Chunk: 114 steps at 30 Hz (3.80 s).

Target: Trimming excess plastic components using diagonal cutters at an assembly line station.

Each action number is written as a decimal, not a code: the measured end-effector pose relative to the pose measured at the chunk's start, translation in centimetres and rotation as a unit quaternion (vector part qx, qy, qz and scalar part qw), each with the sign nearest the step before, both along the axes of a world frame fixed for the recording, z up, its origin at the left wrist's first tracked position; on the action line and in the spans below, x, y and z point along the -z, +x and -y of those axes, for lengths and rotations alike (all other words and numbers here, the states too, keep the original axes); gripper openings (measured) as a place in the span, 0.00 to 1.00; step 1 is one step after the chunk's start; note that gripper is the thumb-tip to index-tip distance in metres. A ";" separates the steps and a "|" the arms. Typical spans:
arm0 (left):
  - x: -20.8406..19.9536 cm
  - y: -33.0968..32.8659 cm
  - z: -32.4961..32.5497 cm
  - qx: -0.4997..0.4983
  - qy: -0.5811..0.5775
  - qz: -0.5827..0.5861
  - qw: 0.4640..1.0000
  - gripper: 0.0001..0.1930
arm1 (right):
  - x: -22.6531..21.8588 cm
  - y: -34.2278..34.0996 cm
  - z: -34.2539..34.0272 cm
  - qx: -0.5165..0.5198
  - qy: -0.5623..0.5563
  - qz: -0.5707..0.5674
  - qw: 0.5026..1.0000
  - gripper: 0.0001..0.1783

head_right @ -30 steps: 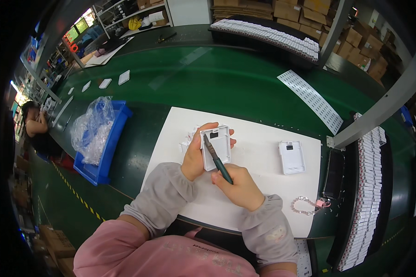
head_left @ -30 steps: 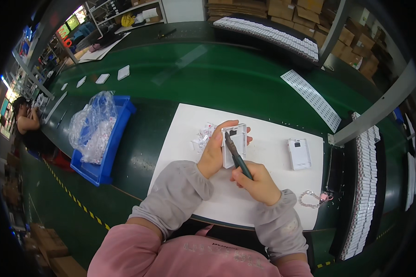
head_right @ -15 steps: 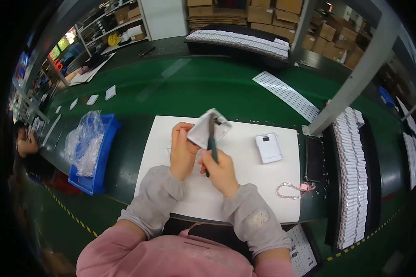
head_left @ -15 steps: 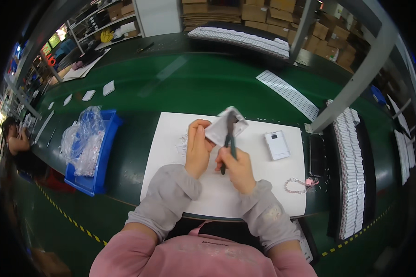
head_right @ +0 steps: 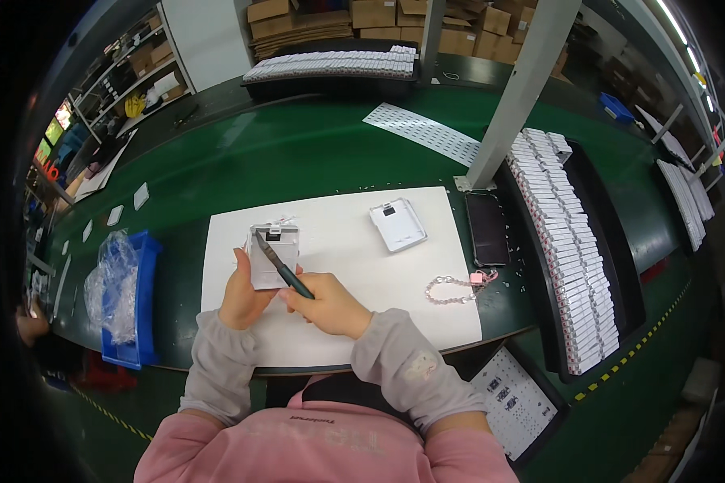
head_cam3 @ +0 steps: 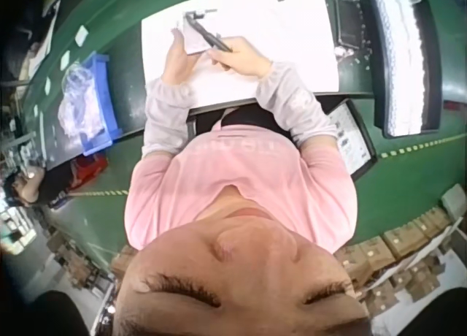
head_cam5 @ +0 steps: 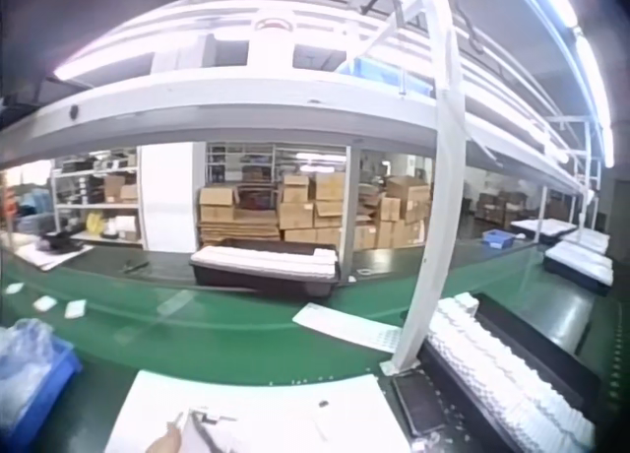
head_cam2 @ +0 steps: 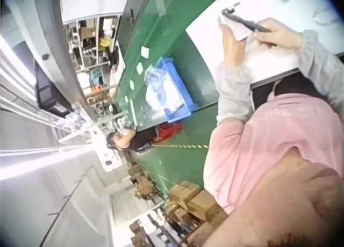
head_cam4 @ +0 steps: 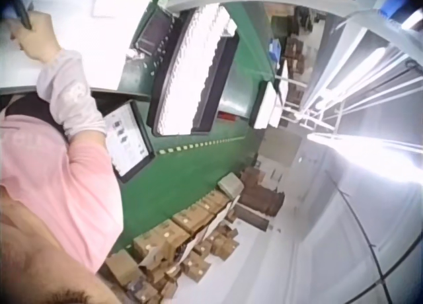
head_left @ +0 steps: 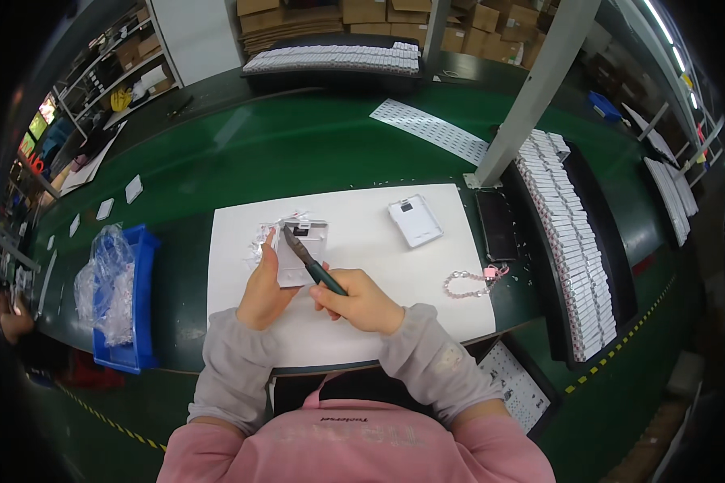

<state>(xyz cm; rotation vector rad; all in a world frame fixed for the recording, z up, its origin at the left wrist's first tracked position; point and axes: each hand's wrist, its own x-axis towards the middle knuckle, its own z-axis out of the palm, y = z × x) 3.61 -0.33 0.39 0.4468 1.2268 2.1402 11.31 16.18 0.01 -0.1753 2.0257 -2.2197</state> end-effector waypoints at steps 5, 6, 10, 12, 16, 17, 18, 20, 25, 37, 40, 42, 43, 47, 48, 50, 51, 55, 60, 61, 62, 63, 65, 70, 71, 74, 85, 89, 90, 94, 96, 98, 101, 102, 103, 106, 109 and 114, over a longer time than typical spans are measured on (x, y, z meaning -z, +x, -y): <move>0.5 2.6 -3.2 -0.192 -0.079 -0.084 0.975 0.26 | 2.3 1.0 4.2 0.186 0.047 -0.160 0.968 0.14; 0.2 2.9 -4.0 -0.219 -0.080 -0.087 0.969 0.25 | 2.4 1.4 4.5 0.179 0.048 -0.159 0.970 0.14; 0.4 3.2 -5.0 -0.220 -0.097 -0.075 0.968 0.22 | 1.5 2.2 4.3 0.231 -0.031 -0.038 0.972 0.12; 1.1 3.2 -5.4 -0.196 -0.085 0.000 0.977 0.21 | 2.1 2.1 3.3 0.217 -0.021 -0.012 0.976 0.13; 0.3 3.8 -5.2 -0.219 -0.084 0.009 0.972 0.22 | 1.0 2.4 3.0 0.196 -0.061 0.000 0.979 0.16; -0.7 4.0 -4.7 -0.168 -0.062 0.055 0.982 0.23 | 0.7 2.4 2.6 0.165 -0.080 0.024 0.983 0.16; -1.3 4.0 -4.2 -0.115 -0.039 0.100 0.988 0.23 | 0.4 2.5 2.3 0.133 -0.099 0.048 0.985 0.16; -1.0 3.6 -3.6 -0.100 -0.038 0.088 0.990 0.25 | 0.0 2.7 2.0 0.105 -0.112 0.058 0.986 0.17; -0.4 3.0 -2.5 -0.019 -0.016 0.097 0.995 0.35 | -1.0 3.0 2.2 0.067 -0.172 0.108 0.977 0.18; -1.0 4.4 -2.5 -0.045 -0.008 0.125 0.991 0.29 | -1.2 3.4 2.4 0.074 -0.114 0.107 0.985 0.19; -0.9 4.5 -2.6 -0.045 -0.004 0.139 0.989 0.29 | -1.4 3.4 2.4 0.065 -0.115 0.103 0.986 0.20; -0.5 4.5 -2.4 -0.042 -0.002 0.133 0.990 0.29 | -1.4 3.5 2.4 0.064 -0.112 0.104 0.986 0.20; -0.4 4.5 -2.3 -0.038 0.000 0.127 0.991 0.29 | -1.4 3.5 2.5 0.063 -0.109 0.106 0.986 0.20; -0.7 4.6 -2.5 -0.051 0.000 0.120 0.991 0.28 | -1.3 3.6 2.2 0.062 -0.099 0.110 0.987 0.20; -0.6 4.6 -2.4 -0.040 0.000 0.115 0.993 0.28 | -1.3 3.6 2.2 0.058 -0.095 0.111 0.988 0.20; -0.2 4.4 -2.3 -0.028 0.000 0.108 0.994 0.27 | -1.3 3.6 2.0 0.053 -0.091 0.112 0.988 0.19; 0.5 4.2 -2.3 -0.029 0.005 0.100 0.995 0.26 | -1.3 3.6 2.0 0.046 -0.080 0.110 0.990 0.19; 1.1 3.8 -2.3 -0.029 0.009 0.084 0.996 0.25 | -1.2 3.4 1.8 0.048 -0.047 0.097 0.993 0.17; 1.2 3.7 -2.4 -0.023 0.013 0.080 0.996 0.24 | -0.8 3.4 1.7 0.050 -0.034 0.091 0.994 0.16; 1.4 3.7 -2.4 -0.025 0.014 0.080 0.996 0.24 | -0.8 3.4 1.7 0.053 -0.033 0.089 0.994 0.15; 1.6 3.7 -2.4 -0.024 0.014 0.080 0.996 0.24 | -0.8 3.4 1.7 0.053 -0.033 0.089 0.994 0.15; 1.9 3.6 -2.4 -0.024 0.012 0.073 0.997 0.24 | -0.7 3.3 1.7 0.050 -0.030 0.081 0.995 0.15; 2.4 3.5 -2.4 -0.024 0.010 0.066 0.997 0.24 | -0.7 3.3 1.6 0.046 -0.027 0.072 0.996 0.15; 1.9 3.8 -2.7 -0.033 0.005 0.075 0.997 0.25 | -0.3 3.2 1.4 0.051 -0.020 0.101 0.993 0.18; 1.9 3.8 -2.8 -0.033 0.005 0.074 0.997 0.25 | -0.3 3.2 1.5 0.051 -0.020 0.101 0.993 0.18; 1.9 4.0 -3.0 -0.054 0.022 0.127 0.990 0.26 | -0.1 3.2 2.1 0.061 -0.045 0.096 0.992 0.18; -0.7 4.9 -2.3 -0.038 -0.041 0.088 0.995 0.29 | 1.0 4.0 3.2 0.002 -0.407 0.073 0.910 0.19; 0.4 4.6 -1.5 0.000 0.051 0.108 0.993 0.25 | -1.2 4.0 1.9 0.014 -0.219 0.156 0.963 0.19; 0.5 4.5 -2.5 -0.079 0.059 0.089 0.991 0.24 | -2.0 4.0 1.2 0.022 -0.119 0.175 0.977 0.18; 1.1 3.2 -1.9 -0.089 0.123 0.048 0.987 0.28 | -2.4 4.4 -2.1 0.130 0.056 0.070 0.987 0.14; 0.6 3.2 -2.0 -0.059 0.118 0.032 0.991 0.32 | -3.4 3.8 -2.1 0.228 0.073 -0.006 0.971 0.12; 0.9 3.7 -2.3 -0.044 0.116 0.014 0.992 0.33 | -1.7 2.2 -2.3 0.226 0.105 -0.045 0.967 0.14; 2.1 3.9 -2.1 -0.007 0.119 -0.014 0.993 0.35 | -1.3 1.6 -1.1 0.205 0.074 -0.006 0.976 0.13; 2.5 3.9 -2.0 0.014 0.122 -0.024 0.992 0.36 | -0.3 1.3 -1.0 0.233 0.077 -0.036 0.969 0.11; 2.7 4.0 -2.1 0.013 0.123 -0.023 0.992 0.36 | 0.2 1.1 -1.1 0.260 0.080 -0.065 0.960 0.10; 2.0 4.7 -1.9 0.019 0.118 -0.042 0.992 0.38 | -0.8 1.1 -0.9 0.252 0.119 -0.045 0.959 0.10; 1.7 4.9 -2.0 0.010 0.146 -0.011 0.989 0.37 | -0.8 0.9 -1.1 0.257 0.156 -0.111 0.947 0.10; 0.6 3.5 -1.0 0.065 0.152 -0.014 0.986 0.31 | -2.3 1.5 -1.3 0.222 0.184 -0.112 0.951 0.10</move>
